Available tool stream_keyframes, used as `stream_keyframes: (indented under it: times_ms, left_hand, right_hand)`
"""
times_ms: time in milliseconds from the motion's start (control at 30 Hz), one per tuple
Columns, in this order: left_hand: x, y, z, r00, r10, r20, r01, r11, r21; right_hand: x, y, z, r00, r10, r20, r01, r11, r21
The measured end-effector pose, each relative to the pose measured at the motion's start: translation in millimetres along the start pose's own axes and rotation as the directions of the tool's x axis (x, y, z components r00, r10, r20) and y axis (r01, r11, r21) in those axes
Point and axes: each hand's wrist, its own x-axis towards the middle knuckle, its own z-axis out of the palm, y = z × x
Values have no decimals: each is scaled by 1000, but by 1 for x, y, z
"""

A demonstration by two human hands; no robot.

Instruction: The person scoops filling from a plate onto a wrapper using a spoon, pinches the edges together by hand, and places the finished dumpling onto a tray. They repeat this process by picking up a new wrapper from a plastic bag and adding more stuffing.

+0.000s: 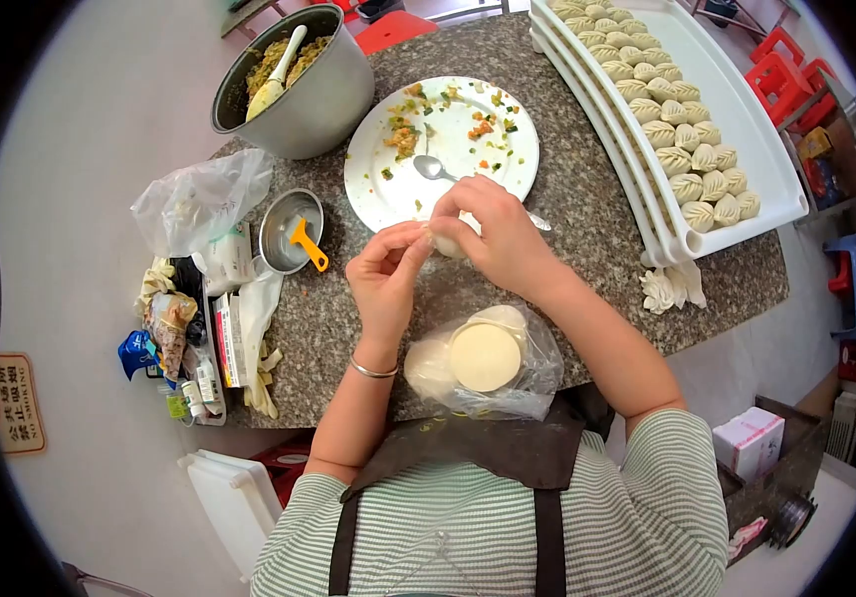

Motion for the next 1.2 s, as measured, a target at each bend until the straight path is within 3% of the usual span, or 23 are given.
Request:
stream_keyframes:
  times_ms: [167,267,333,367,433,533,633,733,867,933,967,1033,1133,1200]
  left_hand:
    - [0,1,2,998,-55,-39,50,991,-126]
    - [1,12,8,995,21,-98,-20,1000,9]
    - [1,6,3,986,164,16,-164,961,221]
    - [1,1,0,986,164,15,-163,962,221]
    - [3,-6,-4,998,-63,15,63,998,20]
    - [3,-6,-6,999,-24,35,23,1000,20]
    - [3,-1,-3,998,32,45,-35,997,68]
    - [2,-1,-1,1000,6,5,-6,1000,4]
    - [1,-4,0,1000,4,-11,-4,999,-42]
    - [1,-2,3,993,-116,-2,112,967,-228]
    - [1,-2,3,993,-116,-2,112,967,-228]
    - [-1,-2,3,902,-427,61,391,749,-535]
    - [1,-2,-4,873,-454,179,476,709,-521]
    - [0,-1,-4,882,-439,172,462,729,-505]
  right_hand:
    - [0,-4,1,998,-54,-21,54,998,-11]
    - [-1,-2,2,998,-63,-10,63,997,-37]
    - [-2,-1,4,995,-62,-76,58,997,-49]
    - [-3,1,5,995,-62,-75,58,997,-49]
    - [-4,4,4,997,1,-77,-5,999,-46]
    - [-1,6,-1,996,82,23,-82,996,21]
    - [1,3,-1,998,18,57,-20,999,34]
    - [-2,3,5,999,30,-32,-30,1000,3]
    - [-1,0,5,999,-44,-11,44,999,-4]
    - [-1,2,7,996,-67,-64,64,997,-50]
    - [-1,3,9,996,-67,-64,64,997,-51]
    - [-3,4,12,995,-30,-99,30,1000,-1]
    - [-3,0,10,997,58,-42,-54,995,78]
    - [-2,0,12,999,36,-36,-34,998,54]
